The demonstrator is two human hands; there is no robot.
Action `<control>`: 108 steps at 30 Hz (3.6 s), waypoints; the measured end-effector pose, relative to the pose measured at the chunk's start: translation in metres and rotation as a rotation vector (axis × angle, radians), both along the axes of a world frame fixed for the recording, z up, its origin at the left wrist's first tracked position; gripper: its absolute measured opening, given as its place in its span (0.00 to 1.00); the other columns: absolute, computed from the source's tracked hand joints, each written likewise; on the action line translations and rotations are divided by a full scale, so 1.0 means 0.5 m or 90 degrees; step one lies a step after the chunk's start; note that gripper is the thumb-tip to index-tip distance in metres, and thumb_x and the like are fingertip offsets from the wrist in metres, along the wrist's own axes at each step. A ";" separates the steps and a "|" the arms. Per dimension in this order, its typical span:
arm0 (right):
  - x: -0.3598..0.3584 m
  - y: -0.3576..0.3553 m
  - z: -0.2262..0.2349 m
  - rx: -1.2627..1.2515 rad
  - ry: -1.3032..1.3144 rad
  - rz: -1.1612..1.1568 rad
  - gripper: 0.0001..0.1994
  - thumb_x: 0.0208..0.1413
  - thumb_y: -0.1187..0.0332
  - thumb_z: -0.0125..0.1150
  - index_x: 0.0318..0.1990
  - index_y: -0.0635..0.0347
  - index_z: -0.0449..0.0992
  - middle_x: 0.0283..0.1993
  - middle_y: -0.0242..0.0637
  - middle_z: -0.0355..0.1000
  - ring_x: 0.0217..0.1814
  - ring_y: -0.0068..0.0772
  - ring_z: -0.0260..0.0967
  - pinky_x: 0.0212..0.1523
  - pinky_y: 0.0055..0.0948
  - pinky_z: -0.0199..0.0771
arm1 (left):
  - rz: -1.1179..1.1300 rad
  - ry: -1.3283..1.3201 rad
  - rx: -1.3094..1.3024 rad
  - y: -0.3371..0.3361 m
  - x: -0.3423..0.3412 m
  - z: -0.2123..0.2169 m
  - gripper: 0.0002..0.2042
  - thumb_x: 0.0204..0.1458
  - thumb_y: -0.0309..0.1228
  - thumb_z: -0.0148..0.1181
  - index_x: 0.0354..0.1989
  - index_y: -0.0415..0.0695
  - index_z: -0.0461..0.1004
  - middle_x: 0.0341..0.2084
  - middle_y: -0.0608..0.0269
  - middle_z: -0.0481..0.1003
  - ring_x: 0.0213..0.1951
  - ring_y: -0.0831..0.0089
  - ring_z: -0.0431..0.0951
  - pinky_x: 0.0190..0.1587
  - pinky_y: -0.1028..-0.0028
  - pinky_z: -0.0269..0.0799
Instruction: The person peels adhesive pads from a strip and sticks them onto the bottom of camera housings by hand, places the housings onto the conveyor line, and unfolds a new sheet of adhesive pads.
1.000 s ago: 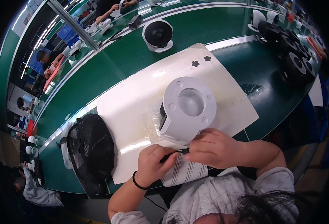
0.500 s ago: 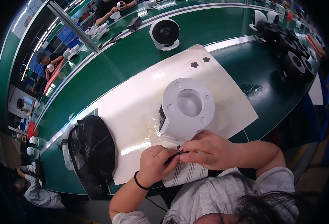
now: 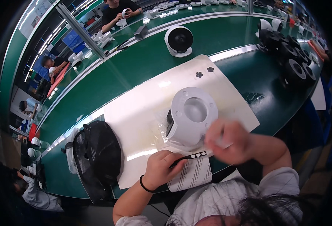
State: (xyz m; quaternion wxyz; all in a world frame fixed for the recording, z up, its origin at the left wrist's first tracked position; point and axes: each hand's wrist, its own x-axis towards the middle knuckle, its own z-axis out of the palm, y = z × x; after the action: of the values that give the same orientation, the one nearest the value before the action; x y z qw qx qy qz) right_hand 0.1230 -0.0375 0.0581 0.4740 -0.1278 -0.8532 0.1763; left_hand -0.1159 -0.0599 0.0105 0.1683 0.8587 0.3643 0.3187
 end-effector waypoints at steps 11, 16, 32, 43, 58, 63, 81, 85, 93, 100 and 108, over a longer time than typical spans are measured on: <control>-0.029 0.150 0.096 -0.499 0.032 0.002 0.36 0.45 0.81 0.52 0.63 0.51 0.47 0.50 0.39 0.56 0.36 0.18 0.61 0.42 0.20 0.65 | 0.014 0.011 -0.043 -0.002 -0.004 0.002 0.07 0.40 0.31 0.64 0.26 0.43 0.76 0.20 0.60 0.73 0.22 0.63 0.74 0.24 0.71 0.69; -0.031 0.159 0.098 -0.479 0.062 0.033 0.35 0.45 0.80 0.51 0.63 0.51 0.47 0.49 0.38 0.56 0.36 0.18 0.61 0.42 0.20 0.65 | -0.019 -0.024 -0.058 0.002 -0.004 -0.005 0.09 0.38 0.30 0.66 0.27 0.41 0.75 0.17 0.60 0.71 0.19 0.67 0.71 0.21 0.73 0.65; -0.031 0.132 0.094 0.130 -0.164 -0.140 0.32 0.43 0.84 0.52 0.58 0.49 0.59 0.45 0.39 0.70 0.37 0.40 0.70 0.35 0.29 0.69 | -0.061 -0.058 -0.119 0.008 0.003 -0.012 0.09 0.38 0.28 0.66 0.27 0.39 0.74 0.18 0.59 0.71 0.19 0.67 0.71 0.21 0.74 0.64; -0.045 0.117 0.094 -0.292 -0.052 0.035 0.30 0.46 0.83 0.50 0.58 0.58 0.50 0.33 0.33 0.62 0.46 0.31 0.63 0.59 0.38 0.55 | -0.080 -0.043 -0.111 0.009 0.002 -0.008 0.08 0.39 0.28 0.65 0.26 0.40 0.73 0.17 0.58 0.71 0.19 0.64 0.71 0.21 0.73 0.65; -0.044 0.093 0.100 0.024 -0.230 -0.097 0.22 0.46 0.78 0.48 0.52 0.56 0.64 0.33 0.35 0.68 0.39 0.37 0.66 0.57 0.41 0.53 | -0.080 -0.049 -0.100 0.009 -0.001 -0.007 0.09 0.39 0.28 0.66 0.26 0.39 0.74 0.18 0.57 0.71 0.20 0.64 0.72 0.22 0.72 0.65; -0.033 0.059 0.125 0.101 -0.326 -0.133 0.20 0.47 0.77 0.50 0.51 0.55 0.65 0.35 0.35 0.69 0.43 0.37 0.67 0.60 0.43 0.51 | -0.054 -0.024 -0.120 0.006 -0.002 -0.001 0.08 0.40 0.31 0.63 0.27 0.41 0.75 0.19 0.57 0.72 0.22 0.61 0.73 0.24 0.70 0.69; 0.043 0.061 0.025 -0.375 -0.088 0.069 0.03 0.51 0.70 0.58 0.31 0.56 0.70 0.66 0.46 0.46 0.72 0.47 0.28 0.54 0.31 0.56 | -0.046 -0.024 -0.126 0.002 -0.002 -0.008 0.08 0.39 0.30 0.64 0.27 0.41 0.76 0.19 0.58 0.72 0.21 0.64 0.74 0.24 0.72 0.69; 0.042 0.065 0.012 -0.385 -0.067 0.054 0.04 0.50 0.70 0.59 0.31 0.56 0.71 0.66 0.45 0.47 0.71 0.47 0.28 0.53 0.31 0.56 | -0.057 -0.050 -0.106 0.005 0.003 -0.007 0.08 0.38 0.28 0.65 0.27 0.40 0.74 0.17 0.60 0.71 0.19 0.67 0.72 0.23 0.74 0.66; 0.041 0.070 0.002 -0.362 -0.062 0.074 0.04 0.46 0.69 0.62 0.27 0.53 0.72 0.65 0.43 0.50 0.71 0.50 0.27 0.64 0.47 0.33 | -0.054 -0.049 -0.117 0.007 0.003 -0.011 0.08 0.39 0.28 0.65 0.27 0.40 0.74 0.18 0.59 0.71 0.20 0.67 0.72 0.23 0.75 0.66; 0.042 0.073 -0.014 -0.432 0.008 0.122 0.05 0.51 0.66 0.58 0.30 0.55 0.72 0.66 0.41 0.49 0.71 0.49 0.28 0.64 0.45 0.37 | -0.048 -0.034 -0.132 0.007 0.003 -0.012 0.08 0.39 0.28 0.65 0.27 0.39 0.74 0.18 0.59 0.72 0.20 0.67 0.73 0.24 0.75 0.67; 0.036 0.075 -0.018 -0.354 -0.026 0.060 0.05 0.51 0.66 0.58 0.31 0.56 0.73 0.65 0.42 0.49 0.71 0.48 0.29 0.63 0.43 0.41 | -0.047 -0.040 -0.134 0.006 0.007 -0.007 0.08 0.39 0.28 0.65 0.27 0.39 0.75 0.18 0.59 0.72 0.20 0.68 0.72 0.23 0.75 0.67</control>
State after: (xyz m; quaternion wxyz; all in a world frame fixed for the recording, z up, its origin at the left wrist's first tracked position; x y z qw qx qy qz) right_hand 0.1410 0.0001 0.0490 0.3947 -0.2165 -0.7863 0.4233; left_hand -0.1125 -0.0568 0.0068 0.2806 0.8386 0.3588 0.2989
